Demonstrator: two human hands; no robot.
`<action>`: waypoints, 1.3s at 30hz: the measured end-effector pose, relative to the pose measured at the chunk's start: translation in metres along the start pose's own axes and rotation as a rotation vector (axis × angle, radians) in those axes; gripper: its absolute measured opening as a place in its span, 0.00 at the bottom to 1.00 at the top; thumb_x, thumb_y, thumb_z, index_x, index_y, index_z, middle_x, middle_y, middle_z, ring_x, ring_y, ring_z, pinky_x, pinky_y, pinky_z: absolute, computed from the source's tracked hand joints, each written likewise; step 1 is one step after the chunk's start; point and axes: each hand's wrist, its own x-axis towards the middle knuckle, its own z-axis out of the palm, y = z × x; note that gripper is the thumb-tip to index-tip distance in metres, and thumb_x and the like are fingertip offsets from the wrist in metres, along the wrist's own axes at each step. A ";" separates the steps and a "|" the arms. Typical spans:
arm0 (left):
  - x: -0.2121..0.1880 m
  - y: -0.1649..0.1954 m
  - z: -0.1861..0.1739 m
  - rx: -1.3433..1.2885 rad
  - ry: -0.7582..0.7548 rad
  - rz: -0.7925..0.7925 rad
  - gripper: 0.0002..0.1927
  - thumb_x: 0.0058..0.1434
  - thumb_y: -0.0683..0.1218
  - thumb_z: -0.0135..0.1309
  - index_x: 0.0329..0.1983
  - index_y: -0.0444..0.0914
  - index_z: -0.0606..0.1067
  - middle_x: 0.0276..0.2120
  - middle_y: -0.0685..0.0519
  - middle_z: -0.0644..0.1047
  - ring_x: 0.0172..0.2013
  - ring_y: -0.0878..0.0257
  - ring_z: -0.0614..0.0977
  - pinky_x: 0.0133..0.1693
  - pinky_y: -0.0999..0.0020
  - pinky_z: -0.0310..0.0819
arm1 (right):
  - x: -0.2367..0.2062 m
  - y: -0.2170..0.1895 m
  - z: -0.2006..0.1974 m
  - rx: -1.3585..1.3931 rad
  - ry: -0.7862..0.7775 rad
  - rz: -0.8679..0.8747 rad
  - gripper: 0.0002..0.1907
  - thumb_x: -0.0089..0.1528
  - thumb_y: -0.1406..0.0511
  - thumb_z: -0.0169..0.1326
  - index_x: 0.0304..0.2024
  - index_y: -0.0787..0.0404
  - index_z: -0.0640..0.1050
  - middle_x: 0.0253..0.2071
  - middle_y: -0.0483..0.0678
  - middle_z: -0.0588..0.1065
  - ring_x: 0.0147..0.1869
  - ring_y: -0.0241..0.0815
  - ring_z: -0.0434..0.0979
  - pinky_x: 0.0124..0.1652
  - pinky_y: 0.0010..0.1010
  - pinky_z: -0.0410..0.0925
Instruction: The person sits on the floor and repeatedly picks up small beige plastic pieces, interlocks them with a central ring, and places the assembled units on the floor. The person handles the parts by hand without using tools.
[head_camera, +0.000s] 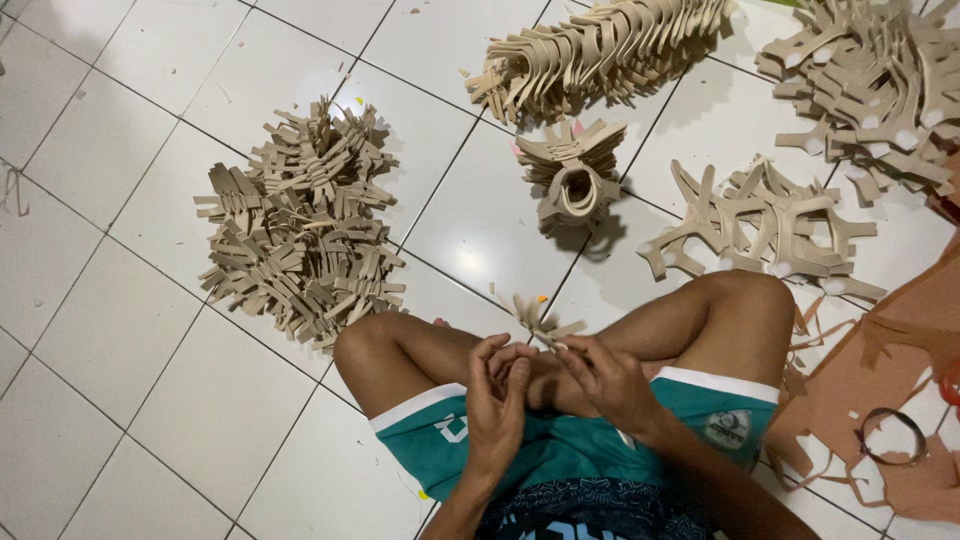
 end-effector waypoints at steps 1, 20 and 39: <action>0.000 0.002 0.003 -0.003 -0.009 0.027 0.14 0.69 0.41 0.48 0.57 0.38 0.68 0.51 0.48 0.77 0.53 0.60 0.80 0.56 0.65 0.75 | 0.000 0.002 0.006 0.162 -0.034 0.339 0.13 0.67 0.65 0.55 0.51 0.65 0.76 0.44 0.52 0.81 0.47 0.43 0.84 0.45 0.34 0.76; -0.007 0.001 -0.009 0.155 -0.291 0.008 0.14 0.72 0.45 0.51 0.53 0.31 0.78 0.36 0.50 0.84 0.34 0.67 0.82 0.36 0.72 0.76 | -0.001 0.023 0.036 1.092 0.145 0.764 0.09 0.66 0.67 0.57 0.42 0.70 0.80 0.34 0.49 0.78 0.36 0.33 0.76 0.37 0.23 0.70; 0.024 -0.028 0.004 0.110 -0.016 -0.268 0.19 0.70 0.50 0.51 0.55 0.33 0.80 0.34 0.49 0.84 0.34 0.67 0.82 0.38 0.74 0.78 | 0.000 0.017 0.024 1.097 0.089 0.723 0.16 0.64 0.70 0.59 0.53 0.72 0.81 0.39 0.49 0.82 0.40 0.33 0.77 0.40 0.22 0.70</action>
